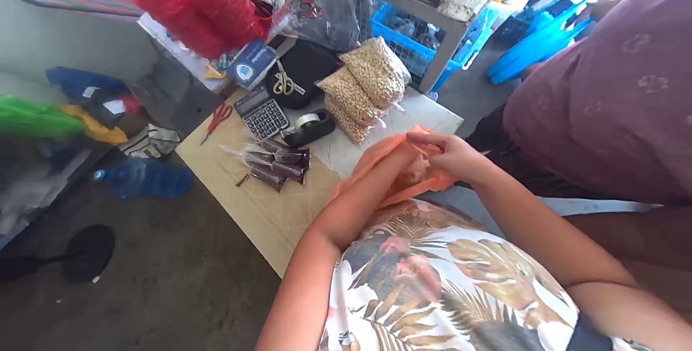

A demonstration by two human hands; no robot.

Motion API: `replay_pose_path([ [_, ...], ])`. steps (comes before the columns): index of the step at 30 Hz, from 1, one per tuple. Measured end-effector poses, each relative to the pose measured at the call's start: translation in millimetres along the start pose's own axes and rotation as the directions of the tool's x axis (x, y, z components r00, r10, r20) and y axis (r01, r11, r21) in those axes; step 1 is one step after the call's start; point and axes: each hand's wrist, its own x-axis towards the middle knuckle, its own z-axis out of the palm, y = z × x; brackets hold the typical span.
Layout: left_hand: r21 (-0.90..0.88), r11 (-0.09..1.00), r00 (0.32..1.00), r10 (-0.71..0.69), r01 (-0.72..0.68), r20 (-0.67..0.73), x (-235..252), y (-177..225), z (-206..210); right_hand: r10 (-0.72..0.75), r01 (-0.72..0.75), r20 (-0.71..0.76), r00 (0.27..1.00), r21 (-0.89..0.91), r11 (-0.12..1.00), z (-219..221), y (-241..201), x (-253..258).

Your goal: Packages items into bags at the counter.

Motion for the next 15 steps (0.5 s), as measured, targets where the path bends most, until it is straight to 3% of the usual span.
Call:
replay_pose_path([
  [1, -0.164, 0.986, 1.000, 0.004, -0.001, 0.021, 0.8, -8.0, -0.3, 0.018, -0.018, 0.007, 1.000, 0.009, 1.000, -2.2, 1.3, 1.1],
  [3, -0.324, 0.946, 0.997, 0.038, -0.017, 0.061, -13.7, -27.8, -1.0, 0.034, -0.034, 0.013, 0.999, 0.028, 0.999, -5.3, 4.3, 1.7],
  [5, -0.305, 0.943, 0.991, 0.124, -0.133, -0.047, -38.0, -55.0, -0.2, 0.015, -0.015, 0.013, 1.000, 0.028, 0.999, -7.1, 9.2, 2.9],
  [7, -0.156, 0.965, 0.950, 0.165, -0.211, -0.264, -66.6, -83.7, -0.2, -0.016, 0.016, 0.003, 1.000, 0.000, 1.000, -9.0, 12.7, 6.4],
  [10, -0.058, 0.998, 0.856, -0.003, -0.032, -0.518, -109.3, -124.7, 4.3, 0.021, -0.020, 0.006, 1.000, -0.004, 1.000, -10.5, 8.8, 7.6],
  [13, -0.217, 0.951, 0.847, -0.296, 0.220, -0.442, -132.4, -154.0, 13.5, -0.009, 0.010, 0.015, 1.000, -0.019, 1.000, -10.1, 12.5, 10.8],
  [15, -0.288, 0.904, 0.848, -0.406, 0.317, -0.340, -137.1, -162.9, 20.3, -0.034, 0.035, 0.021, 0.999, -0.059, 0.998, -9.6, 12.0, 12.7],
])
